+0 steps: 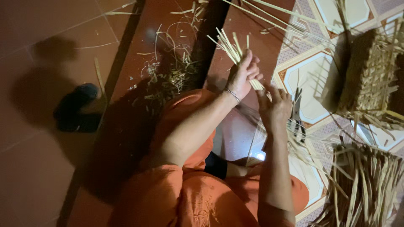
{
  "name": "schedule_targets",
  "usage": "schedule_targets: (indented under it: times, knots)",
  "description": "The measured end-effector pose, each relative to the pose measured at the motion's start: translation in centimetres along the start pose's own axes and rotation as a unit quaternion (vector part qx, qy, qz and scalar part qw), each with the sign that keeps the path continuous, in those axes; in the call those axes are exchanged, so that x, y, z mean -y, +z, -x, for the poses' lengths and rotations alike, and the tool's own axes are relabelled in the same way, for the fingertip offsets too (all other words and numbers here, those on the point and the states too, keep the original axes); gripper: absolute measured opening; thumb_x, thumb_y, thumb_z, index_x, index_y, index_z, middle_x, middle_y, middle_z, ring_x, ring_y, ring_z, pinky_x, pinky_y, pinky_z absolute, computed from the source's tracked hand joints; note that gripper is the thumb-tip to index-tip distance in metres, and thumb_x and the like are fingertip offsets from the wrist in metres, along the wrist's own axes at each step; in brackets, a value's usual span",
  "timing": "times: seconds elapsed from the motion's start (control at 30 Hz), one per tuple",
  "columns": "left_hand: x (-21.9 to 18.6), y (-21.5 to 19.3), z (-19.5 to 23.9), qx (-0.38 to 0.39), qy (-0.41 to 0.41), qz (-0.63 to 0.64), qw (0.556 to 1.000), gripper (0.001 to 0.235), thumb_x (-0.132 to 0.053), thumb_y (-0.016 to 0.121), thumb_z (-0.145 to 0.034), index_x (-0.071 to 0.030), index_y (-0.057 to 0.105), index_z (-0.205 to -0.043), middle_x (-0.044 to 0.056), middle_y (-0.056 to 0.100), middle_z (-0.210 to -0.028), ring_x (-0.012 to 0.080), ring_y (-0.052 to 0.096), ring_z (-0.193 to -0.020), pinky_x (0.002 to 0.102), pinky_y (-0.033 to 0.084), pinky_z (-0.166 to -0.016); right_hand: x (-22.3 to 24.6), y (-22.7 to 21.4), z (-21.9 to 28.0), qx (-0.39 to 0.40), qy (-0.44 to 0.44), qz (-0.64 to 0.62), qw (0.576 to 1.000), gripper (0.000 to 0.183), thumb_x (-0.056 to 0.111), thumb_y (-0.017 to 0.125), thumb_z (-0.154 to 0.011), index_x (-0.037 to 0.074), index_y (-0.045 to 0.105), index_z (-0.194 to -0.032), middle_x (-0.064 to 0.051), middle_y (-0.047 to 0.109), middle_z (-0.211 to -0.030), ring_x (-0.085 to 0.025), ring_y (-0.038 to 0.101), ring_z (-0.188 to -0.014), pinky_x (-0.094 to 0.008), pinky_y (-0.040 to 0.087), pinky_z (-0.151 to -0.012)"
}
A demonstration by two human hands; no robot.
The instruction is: The person sits on a tiled floor and uses a metal tool to scrape and split dried plant stalks into thinner strips. They repeatedly align and bundle the processed strips, occasionally using scissors. The work area contains loose stalks, a partially woven basket, and a pile of finished strips.
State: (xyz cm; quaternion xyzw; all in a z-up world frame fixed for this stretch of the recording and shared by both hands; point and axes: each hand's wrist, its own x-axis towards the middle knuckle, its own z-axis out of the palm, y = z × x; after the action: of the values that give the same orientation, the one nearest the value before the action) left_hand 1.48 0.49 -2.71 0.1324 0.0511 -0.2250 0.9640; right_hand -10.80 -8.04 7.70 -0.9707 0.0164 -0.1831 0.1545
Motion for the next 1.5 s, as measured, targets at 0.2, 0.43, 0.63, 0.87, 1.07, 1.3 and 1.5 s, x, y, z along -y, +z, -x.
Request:
schedule_targets:
  times: [0.2,0.43,0.63,0.87,1.07,1.3,1.5]
  knots:
    - [1.0,0.7,2.6,-0.031,-0.099,-0.110,0.988,0.064,-0.060,0.050,-0.097,-0.008,0.058,-0.134,0.010,0.066,-0.125,0.0220,0.064,-0.117,0.040,0.053,-0.101,0.6,4.4,-2.8,-0.061,0.039,-0.137,0.988,0.057,0.025,0.049,-0.111,0.003,0.035,-0.162,-0.026,0.038,-0.165,-0.042,0.034,-0.156,-0.050,0.026,-0.131]
    - [0.0,1.9,3.4,0.065,-0.051,-0.111,0.990,0.082,-0.060,0.049,-0.101,-0.011,0.029,-0.164,0.010,0.029,-0.169,0.0276,0.031,-0.154,0.044,0.025,-0.127,0.3,8.3,-5.5,0.009,0.127,-0.146,0.981,0.076,0.055,0.024,-0.111,0.003,0.015,-0.166,-0.024,0.012,-0.174,-0.039,0.008,-0.162,-0.049,0.008,-0.133]
    - [-2.1,3.1,3.4,0.050,-0.060,-0.094,0.993,0.092,-0.070,0.041,-0.095,-0.018,0.015,-0.167,0.010,0.018,-0.171,0.0276,0.023,-0.156,0.049,0.023,-0.122,3.6,7.1,-3.0,0.104,0.092,-0.187,0.972,0.075,0.058,0.022,-0.108,0.009,0.020,-0.165,-0.018,0.012,-0.174,-0.040,0.000,-0.161,-0.061,0.001,-0.126]
    - [-0.7,2.5,4.1,-0.003,-0.088,-0.144,0.986,0.093,-0.069,0.049,-0.095,-0.014,0.021,-0.165,0.011,0.021,-0.170,0.0322,0.023,-0.157,0.051,0.026,-0.126,1.9,5.7,-7.2,0.046,0.115,-0.054,0.991,0.065,0.058,0.022,-0.111,0.023,0.032,-0.165,-0.016,0.015,-0.175,-0.043,0.004,-0.161,-0.059,0.009,-0.133]
    - [-2.1,1.7,3.1,0.078,-0.041,-0.074,0.993,0.091,-0.071,0.051,-0.098,-0.014,0.027,-0.164,0.013,0.029,-0.164,0.0292,0.029,-0.152,0.053,0.027,-0.122,5.1,6.8,-5.1,0.140,0.112,-0.200,0.963,0.062,0.050,0.025,-0.107,0.020,0.035,-0.160,-0.022,0.007,-0.170,-0.048,-0.006,-0.152,-0.068,0.002,-0.115]
    - [0.1,1.6,4.7,0.001,-0.108,-0.137,0.985,0.092,-0.071,0.055,-0.092,-0.013,0.034,-0.161,0.013,0.033,-0.163,0.0338,0.030,-0.150,0.058,0.025,-0.124,0.1,6.9,-5.8,0.085,0.171,-0.130,0.973,0.070,0.060,0.016,-0.105,0.024,0.040,-0.160,-0.012,0.013,-0.173,-0.041,0.000,-0.159,-0.068,0.005,-0.125]
    - [-0.9,0.8,3.4,0.062,-0.084,-0.067,0.992,0.099,-0.075,0.056,-0.093,-0.022,0.019,-0.167,0.006,0.024,-0.173,0.0242,0.025,-0.157,0.043,0.022,-0.122,2.8,8.2,-2.6,0.102,0.105,-0.190,0.971,0.069,0.060,0.018,-0.106,0.023,0.037,-0.162,-0.013,0.010,-0.174,-0.043,-0.002,-0.160,-0.069,0.003,-0.123]
